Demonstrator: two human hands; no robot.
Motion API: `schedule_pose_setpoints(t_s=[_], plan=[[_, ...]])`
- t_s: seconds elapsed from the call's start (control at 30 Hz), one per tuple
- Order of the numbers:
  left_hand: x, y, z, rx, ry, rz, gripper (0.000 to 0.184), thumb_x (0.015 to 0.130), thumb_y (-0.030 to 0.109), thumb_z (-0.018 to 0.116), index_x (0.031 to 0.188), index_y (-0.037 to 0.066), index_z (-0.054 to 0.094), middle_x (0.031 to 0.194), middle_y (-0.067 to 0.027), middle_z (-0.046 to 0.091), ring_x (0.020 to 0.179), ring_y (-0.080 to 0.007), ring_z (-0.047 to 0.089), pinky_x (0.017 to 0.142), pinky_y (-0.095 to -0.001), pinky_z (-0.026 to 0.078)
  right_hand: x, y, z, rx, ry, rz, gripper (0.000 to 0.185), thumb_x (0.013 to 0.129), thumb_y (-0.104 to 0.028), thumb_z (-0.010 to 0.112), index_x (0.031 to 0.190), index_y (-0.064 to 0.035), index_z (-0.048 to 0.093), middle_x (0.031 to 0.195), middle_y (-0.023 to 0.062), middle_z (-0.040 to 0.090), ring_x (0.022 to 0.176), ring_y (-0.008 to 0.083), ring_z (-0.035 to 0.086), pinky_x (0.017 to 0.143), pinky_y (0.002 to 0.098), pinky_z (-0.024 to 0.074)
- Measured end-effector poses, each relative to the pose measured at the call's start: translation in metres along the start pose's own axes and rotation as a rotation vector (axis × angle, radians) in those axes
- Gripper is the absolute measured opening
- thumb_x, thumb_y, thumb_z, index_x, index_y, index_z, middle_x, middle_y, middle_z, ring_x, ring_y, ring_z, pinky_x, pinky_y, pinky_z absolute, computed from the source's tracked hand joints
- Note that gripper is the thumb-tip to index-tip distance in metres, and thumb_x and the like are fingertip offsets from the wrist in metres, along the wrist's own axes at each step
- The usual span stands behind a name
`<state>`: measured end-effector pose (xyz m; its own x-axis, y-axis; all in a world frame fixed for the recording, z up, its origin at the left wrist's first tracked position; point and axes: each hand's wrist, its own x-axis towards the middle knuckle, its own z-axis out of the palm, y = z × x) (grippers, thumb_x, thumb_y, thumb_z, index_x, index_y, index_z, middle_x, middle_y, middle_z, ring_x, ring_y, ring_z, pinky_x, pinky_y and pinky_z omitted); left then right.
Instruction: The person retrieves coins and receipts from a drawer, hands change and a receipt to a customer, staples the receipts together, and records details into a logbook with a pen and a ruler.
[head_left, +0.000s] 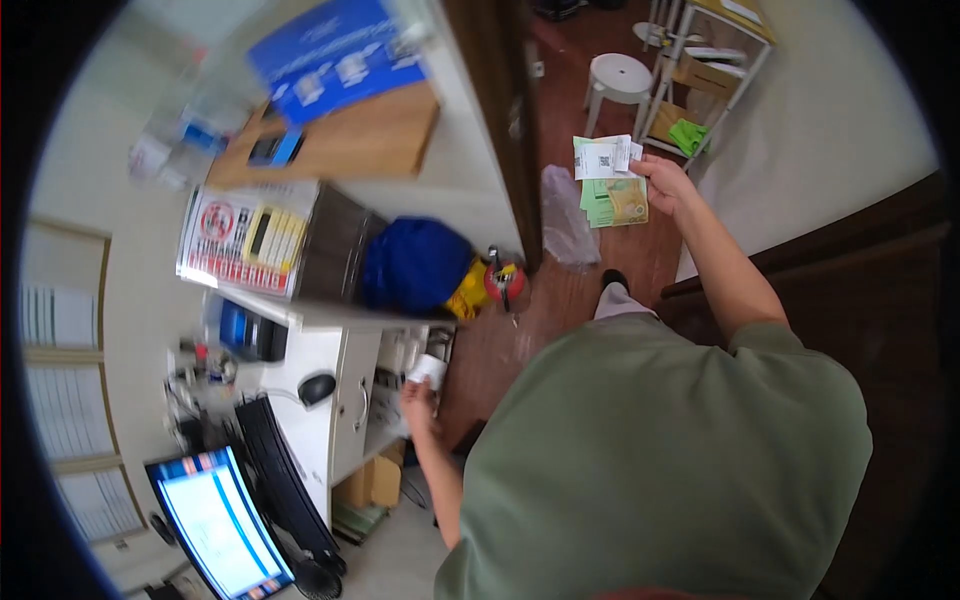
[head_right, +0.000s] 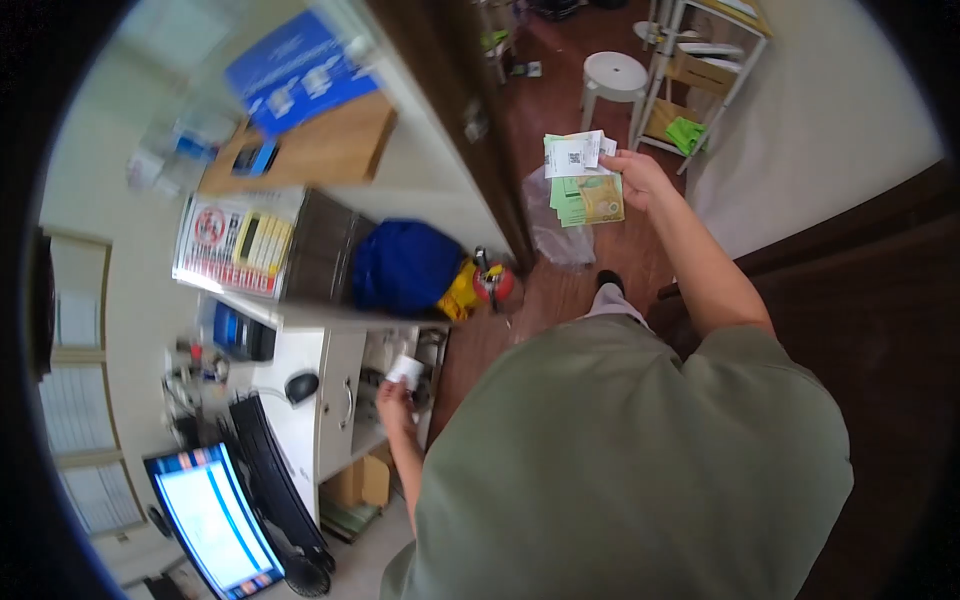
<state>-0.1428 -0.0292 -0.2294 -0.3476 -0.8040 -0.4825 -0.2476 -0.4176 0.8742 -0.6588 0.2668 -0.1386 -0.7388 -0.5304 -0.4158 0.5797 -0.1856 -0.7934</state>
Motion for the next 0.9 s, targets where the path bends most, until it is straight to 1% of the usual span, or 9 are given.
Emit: schedule_pose_setpoints(t_s=[0.07, 0.17, 0.27, 0.33, 0.4, 0.47, 0.6, 0.67, 0.9], plan=[[-0.005, 0.013, 0.103, -0.064, -0.247, -0.091, 0.007, 0.089, 0.01, 0.068, 0.096, 0.01, 0.067, 0.064, 0.0089, 0.051, 0.047, -0.0006, 0.034, 0.042, -0.0208, 0.022, 0.024, -0.037, -0.043, 0.008, 0.019, -0.087, 0.028, 0.096, -0.01, 0.059, 0.119, 0.0061, 0.057, 0.117, 0.0164, 0.065, 0.104, 0.0267, 0.066, 0.092, 0.0383, 0.0534], [-0.019, 0.037, 0.275, -0.02, -0.505, -0.107, 0.007, 0.09, 0.011, 0.068, 0.096, 0.009, 0.067, 0.065, 0.0092, 0.051, 0.048, 0.0001, 0.033, 0.043, -0.0202, 0.022, 0.079, -0.101, -0.121, -0.038, 0.162, -0.253, 0.031, 0.096, -0.011, 0.059, 0.124, 0.0036, 0.055, 0.122, 0.0156, 0.063, 0.109, 0.0284, 0.064, 0.094, 0.0408, 0.0531], [-0.03, 0.082, 0.397, 0.003, -0.66, -0.077, 0.012, 0.091, 0.013, 0.068, 0.101, 0.007, 0.066, 0.069, 0.0089, 0.052, 0.052, 0.0001, 0.034, 0.046, -0.0195, 0.022, 0.146, -0.153, -0.201, 0.372, 0.199, -0.195, 0.034, 0.097, -0.011, 0.056, 0.128, 0.0025, 0.052, 0.124, 0.016, 0.061, 0.113, 0.0311, 0.062, 0.098, 0.0462, 0.0518], [-0.028, 0.116, 0.446, 0.052, -0.618, -0.023, 0.017, 0.09, 0.012, 0.068, 0.105, 0.004, 0.065, 0.075, 0.0066, 0.057, 0.054, 0.0001, 0.036, 0.047, -0.019, 0.024, 0.177, -0.175, -0.219, 0.578, 0.228, -0.131, 0.034, 0.097, -0.009, 0.054, 0.129, 0.003, 0.05, 0.124, 0.0181, 0.061, 0.114, 0.0336, 0.061, 0.101, 0.0506, 0.0502], [-0.032, 0.16, 0.481, -0.076, -0.611, -0.022, 0.021, 0.09, 0.009, 0.068, 0.109, 0.002, 0.064, 0.08, 0.0039, 0.062, 0.056, -0.0001, 0.041, 0.048, -0.0184, 0.028, 0.208, -0.185, -0.224, 0.545, 0.207, -0.125, 0.035, 0.097, -0.011, 0.053, 0.129, 0.004, 0.049, 0.127, 0.02, 0.059, 0.115, 0.0338, 0.06, 0.102, 0.0524, 0.0481], [-0.011, 0.186, 0.514, -0.186, -0.525, -0.043, 0.018, 0.09, 0.012, 0.064, 0.107, 0.005, 0.063, 0.068, 0.0061, 0.053, 0.05, -0.0026, 0.037, 0.042, -0.0194, 0.026, 0.238, -0.191, -0.203, 0.535, 0.084, -0.027, 0.033, 0.096, -0.008, 0.054, 0.127, 0.0038, 0.051, 0.125, 0.0205, 0.06, 0.113, 0.0332, 0.061, 0.101, 0.0512, 0.0494], [0.081, 0.192, 0.589, -0.862, -0.405, -0.388, 0.012, 0.096, 0.018, 0.056, 0.097, 0.007, 0.054, 0.068, 0.0016, 0.044, 0.053, -0.0101, 0.038, 0.04, -0.0229, 0.026, 0.28, -0.174, -0.159, 0.427, -0.005, 0.057, 0.031, 0.092, -0.004, 0.058, 0.122, 0.0046, 0.056, 0.119, 0.0181, 0.064, 0.108, 0.0315, 0.064, 0.097, 0.0462, 0.052], [0.121, 0.207, 0.643, -0.966, -0.286, -0.552, 0.014, 0.098, 0.019, 0.053, 0.096, 0.006, 0.052, 0.069, -0.0012, 0.043, 0.052, -0.0132, 0.037, 0.041, -0.0245, 0.026, 0.27, -0.186, -0.159, 0.331, 0.002, 0.008, 0.031, 0.091, -0.005, 0.062, 0.12, 0.0051, 0.057, 0.117, 0.0157, 0.065, 0.106, 0.0284, 0.065, 0.093, 0.044, 0.053], [0.25, 0.305, 0.817, -0.905, -0.565, -0.457, 0.014, 0.097, 0.018, 0.058, 0.102, 0.006, 0.052, 0.073, -0.0023, 0.047, 0.06, -0.0137, 0.041, 0.048, -0.0245, 0.032, 0.352, -0.241, -0.241, 0.19, 0.324, -0.171, 0.028, 0.09, -0.006, 0.067, 0.114, 0.007, 0.061, 0.107, 0.0126, 0.068, 0.097, 0.0234, 0.067, 0.086, 0.0377, 0.055]])
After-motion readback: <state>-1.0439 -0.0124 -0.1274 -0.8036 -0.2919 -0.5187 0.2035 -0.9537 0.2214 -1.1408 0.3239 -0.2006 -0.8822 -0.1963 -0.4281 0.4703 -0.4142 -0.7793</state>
